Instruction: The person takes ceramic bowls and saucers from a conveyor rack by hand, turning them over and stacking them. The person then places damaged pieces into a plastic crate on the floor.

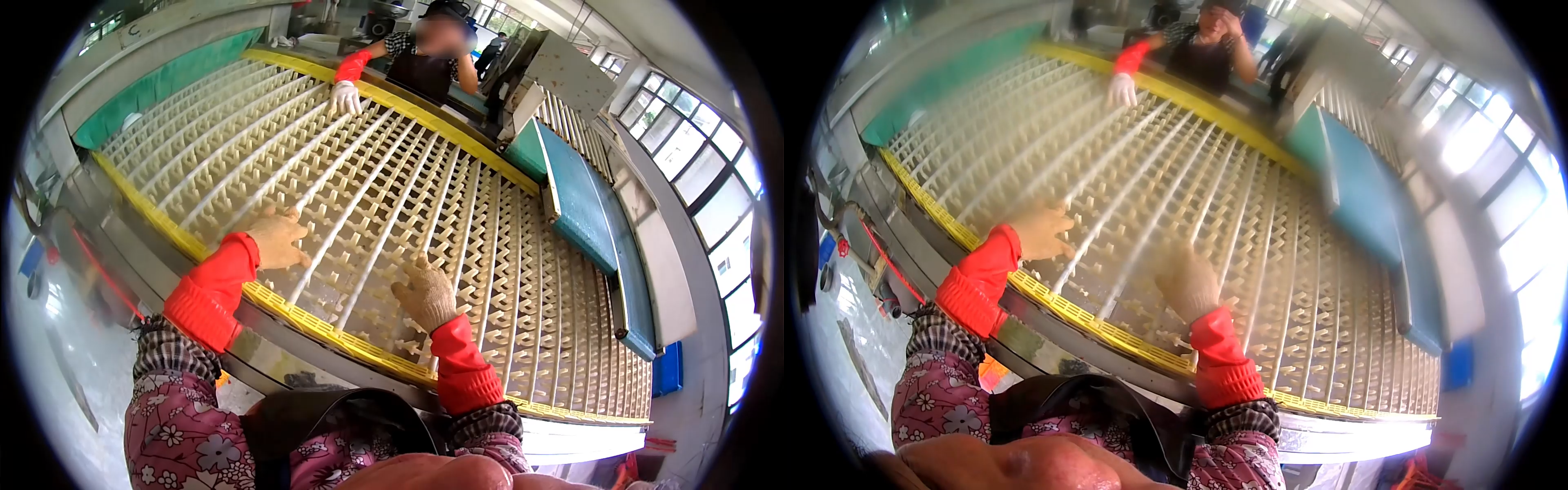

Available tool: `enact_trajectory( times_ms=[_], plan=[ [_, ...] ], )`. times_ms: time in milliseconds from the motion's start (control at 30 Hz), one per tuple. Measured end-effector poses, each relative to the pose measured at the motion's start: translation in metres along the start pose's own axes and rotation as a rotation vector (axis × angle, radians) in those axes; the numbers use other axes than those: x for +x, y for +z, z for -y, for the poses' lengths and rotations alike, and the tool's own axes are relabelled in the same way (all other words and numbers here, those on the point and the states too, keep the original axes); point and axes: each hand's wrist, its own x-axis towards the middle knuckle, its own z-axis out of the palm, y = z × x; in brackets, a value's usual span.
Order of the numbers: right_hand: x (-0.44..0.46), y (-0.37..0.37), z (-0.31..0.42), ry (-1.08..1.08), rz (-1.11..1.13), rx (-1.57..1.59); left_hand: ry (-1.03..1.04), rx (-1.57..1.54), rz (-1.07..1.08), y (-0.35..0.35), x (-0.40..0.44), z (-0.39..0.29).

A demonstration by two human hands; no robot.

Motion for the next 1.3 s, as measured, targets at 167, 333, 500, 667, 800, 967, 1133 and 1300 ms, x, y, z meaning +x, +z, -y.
enact_trajectory(
  times_ms=[167,333,500,667,800,967,1133,1300],
  plan=[
    [0.0,-0.008,0.01,0.021,0.061,0.026,0.003,0.105,-0.114,0.005,-0.004,-0.005],
    [0.002,-0.012,0.021,-0.008,0.067,0.063,-0.04,0.122,-0.073,-0.008,-0.006,-0.011],
    [0.001,-0.026,0.041,-0.101,0.082,0.0,-0.019,0.142,-0.135,0.002,-0.004,-0.005],
    [-0.002,-0.023,0.043,-0.141,0.056,0.01,0.009,0.068,-0.128,0.008,0.001,0.002],
    [-0.002,-0.019,0.045,-0.135,0.039,0.013,-0.001,0.067,-0.135,0.008,0.0,-0.004],
    [-0.001,-0.014,0.044,-0.161,0.032,0.014,0.0,0.091,-0.115,0.005,0.0,-0.008],
    [0.002,-0.012,0.051,-0.083,0.12,0.052,-0.001,-0.008,-0.101,0.001,0.006,-0.007],
    [-0.003,-0.01,0.058,-0.131,0.177,-0.014,-0.017,0.129,-0.097,0.007,0.003,-0.007]
  ],
)
